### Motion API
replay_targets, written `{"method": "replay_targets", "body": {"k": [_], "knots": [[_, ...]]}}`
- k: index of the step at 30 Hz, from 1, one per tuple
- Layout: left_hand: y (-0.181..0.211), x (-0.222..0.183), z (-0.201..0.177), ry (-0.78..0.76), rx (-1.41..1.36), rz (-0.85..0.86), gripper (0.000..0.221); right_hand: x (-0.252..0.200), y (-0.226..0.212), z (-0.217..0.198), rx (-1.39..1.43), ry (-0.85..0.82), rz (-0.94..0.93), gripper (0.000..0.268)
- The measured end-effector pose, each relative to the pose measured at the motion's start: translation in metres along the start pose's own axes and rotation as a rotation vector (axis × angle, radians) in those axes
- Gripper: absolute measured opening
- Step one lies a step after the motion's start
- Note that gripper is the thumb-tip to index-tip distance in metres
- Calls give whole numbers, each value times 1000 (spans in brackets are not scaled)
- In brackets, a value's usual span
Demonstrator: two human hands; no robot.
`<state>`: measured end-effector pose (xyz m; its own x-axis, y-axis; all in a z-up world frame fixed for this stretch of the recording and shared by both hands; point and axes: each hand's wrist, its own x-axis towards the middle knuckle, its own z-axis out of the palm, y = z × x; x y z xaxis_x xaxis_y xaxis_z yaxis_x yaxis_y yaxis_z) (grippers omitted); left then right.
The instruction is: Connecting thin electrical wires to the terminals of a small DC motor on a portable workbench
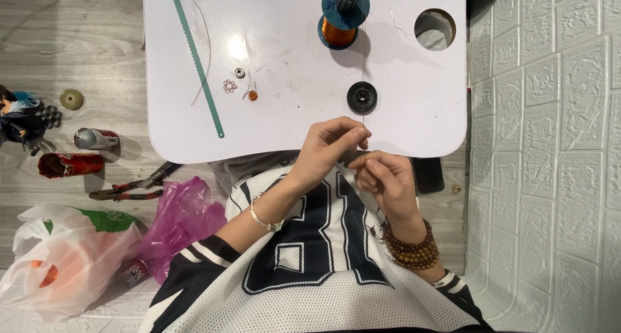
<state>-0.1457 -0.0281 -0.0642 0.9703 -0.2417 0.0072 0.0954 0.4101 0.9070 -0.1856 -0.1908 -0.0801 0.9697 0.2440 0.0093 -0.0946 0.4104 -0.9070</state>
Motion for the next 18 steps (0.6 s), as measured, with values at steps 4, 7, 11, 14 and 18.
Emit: {"method": "replay_targets", "body": {"k": [4, 7, 11, 14, 18], "knots": [[-3, -3, -1, -19, 35, -9, 19, 0, 0, 1, -24, 2, -11, 29], [-3, -4, -1, -14, 41, -9, 17, 1, -1, 3, -78, 2, -30, 29], [4, -7, 3, -20, 38, -24, 16, 5, -8, -2, -288, 71, -61, 27], [1, -4, -3, -24, 64, -6, 17, 23, -20, -14, -493, 164, -119, 28], [-7, -2, -10, -33, 93, -3, 19, 65, -46, -9, -517, 188, -235, 26]]}}
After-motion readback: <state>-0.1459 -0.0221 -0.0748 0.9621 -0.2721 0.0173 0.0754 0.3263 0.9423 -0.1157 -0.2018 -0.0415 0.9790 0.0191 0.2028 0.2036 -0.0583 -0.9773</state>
